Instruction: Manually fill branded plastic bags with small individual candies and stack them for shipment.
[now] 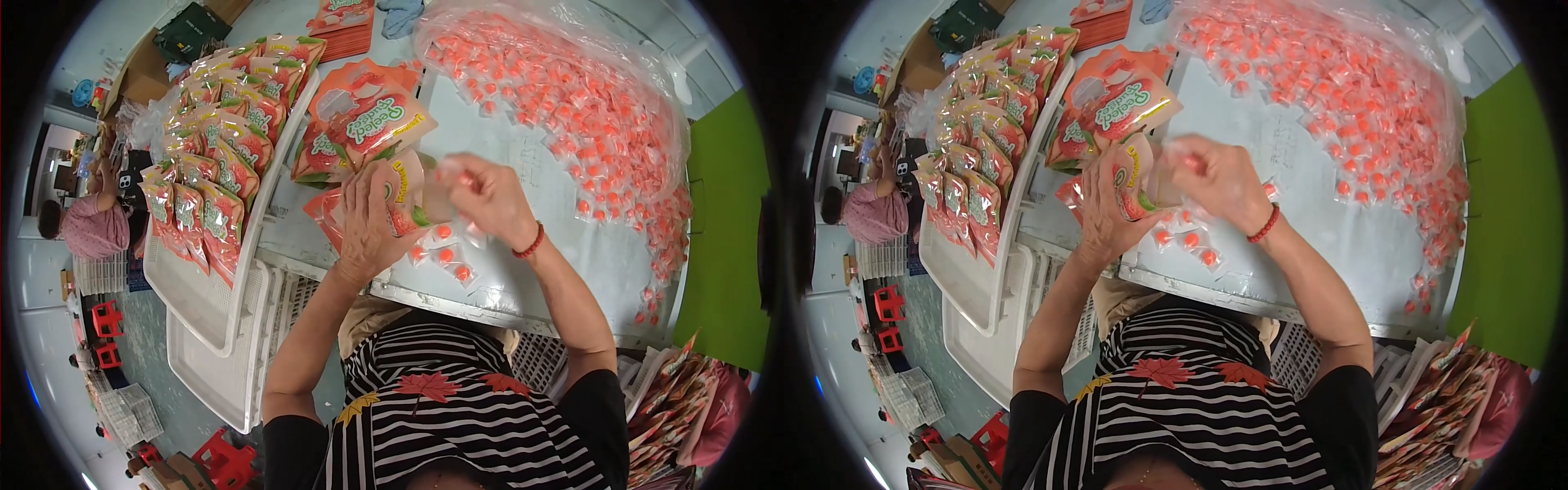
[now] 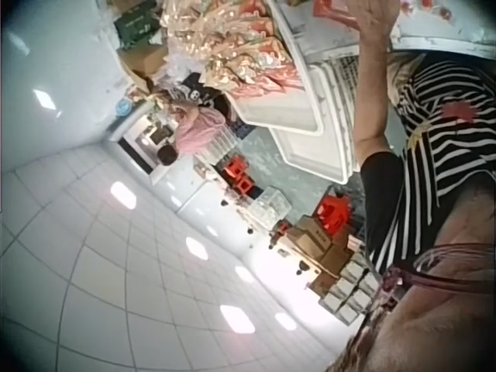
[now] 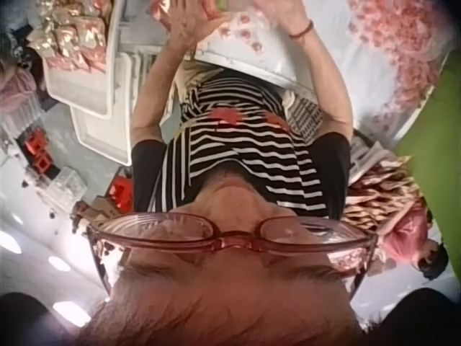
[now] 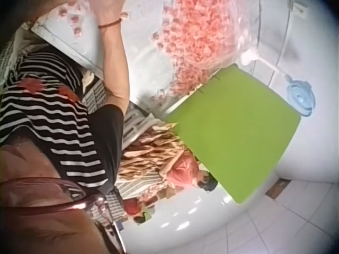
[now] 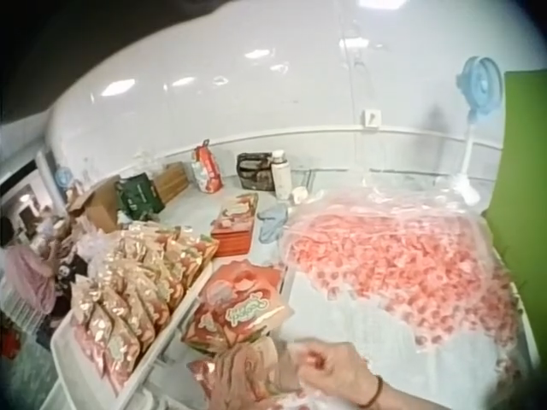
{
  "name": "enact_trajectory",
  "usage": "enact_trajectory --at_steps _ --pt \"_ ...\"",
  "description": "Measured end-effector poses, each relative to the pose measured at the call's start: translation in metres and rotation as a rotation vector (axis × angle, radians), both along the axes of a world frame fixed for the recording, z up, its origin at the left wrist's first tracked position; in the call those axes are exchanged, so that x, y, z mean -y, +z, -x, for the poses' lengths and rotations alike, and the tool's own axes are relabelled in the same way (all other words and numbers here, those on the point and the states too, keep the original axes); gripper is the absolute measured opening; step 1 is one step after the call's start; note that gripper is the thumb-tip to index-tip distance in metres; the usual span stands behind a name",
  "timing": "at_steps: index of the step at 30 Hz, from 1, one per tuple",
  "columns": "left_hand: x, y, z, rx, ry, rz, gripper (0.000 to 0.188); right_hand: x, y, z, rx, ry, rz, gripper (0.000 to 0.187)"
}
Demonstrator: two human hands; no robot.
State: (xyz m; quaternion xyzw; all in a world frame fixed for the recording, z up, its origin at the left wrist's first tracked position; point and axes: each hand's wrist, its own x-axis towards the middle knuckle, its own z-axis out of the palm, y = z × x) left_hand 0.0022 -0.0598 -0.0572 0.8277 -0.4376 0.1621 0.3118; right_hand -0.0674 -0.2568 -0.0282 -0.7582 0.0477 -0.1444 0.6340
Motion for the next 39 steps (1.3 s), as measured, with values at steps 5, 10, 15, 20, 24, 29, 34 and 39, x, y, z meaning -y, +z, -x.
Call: enact_trajectory --at_steps 5,10,15,20,24,29,34,39 --pt "0.002 -0.002 0.001 0.059 -0.074 -0.06 0.099 0.0 0.019 0.0 -0.185 0.28 0.617 0.018" --pt "0.008 0.001 0.002 0.034 -0.151 -0.058 0.098 -0.009 0.014 -0.011 -0.085 0.226 0.775 0.014" --pt "0.009 0.004 0.002 0.007 -0.152 -0.043 0.098 -0.011 0.021 -0.012 -0.054 0.299 0.85 0.013" --pt "0.011 0.011 0.0 -0.079 -0.193 0.012 0.098 -0.006 0.024 -0.011 -0.011 0.446 0.746 0.016" --pt "0.009 0.01 0.003 -0.114 -0.213 -0.02 0.098 -0.008 0.031 -0.01 -0.059 0.415 0.689 0.017" --pt "0.008 0.011 0.004 -0.165 -0.167 0.072 0.096 0.004 0.046 -0.009 -0.176 0.118 0.17 0.014" --pt "0.014 0.014 0.008 -0.157 -0.116 0.075 0.099 -0.016 0.048 -0.018 0.218 -0.359 -0.187 0.021" --pt "0.015 0.011 0.008 -0.151 -0.058 0.13 0.103 -0.041 0.028 -0.026 0.276 -0.365 -0.477 0.032"
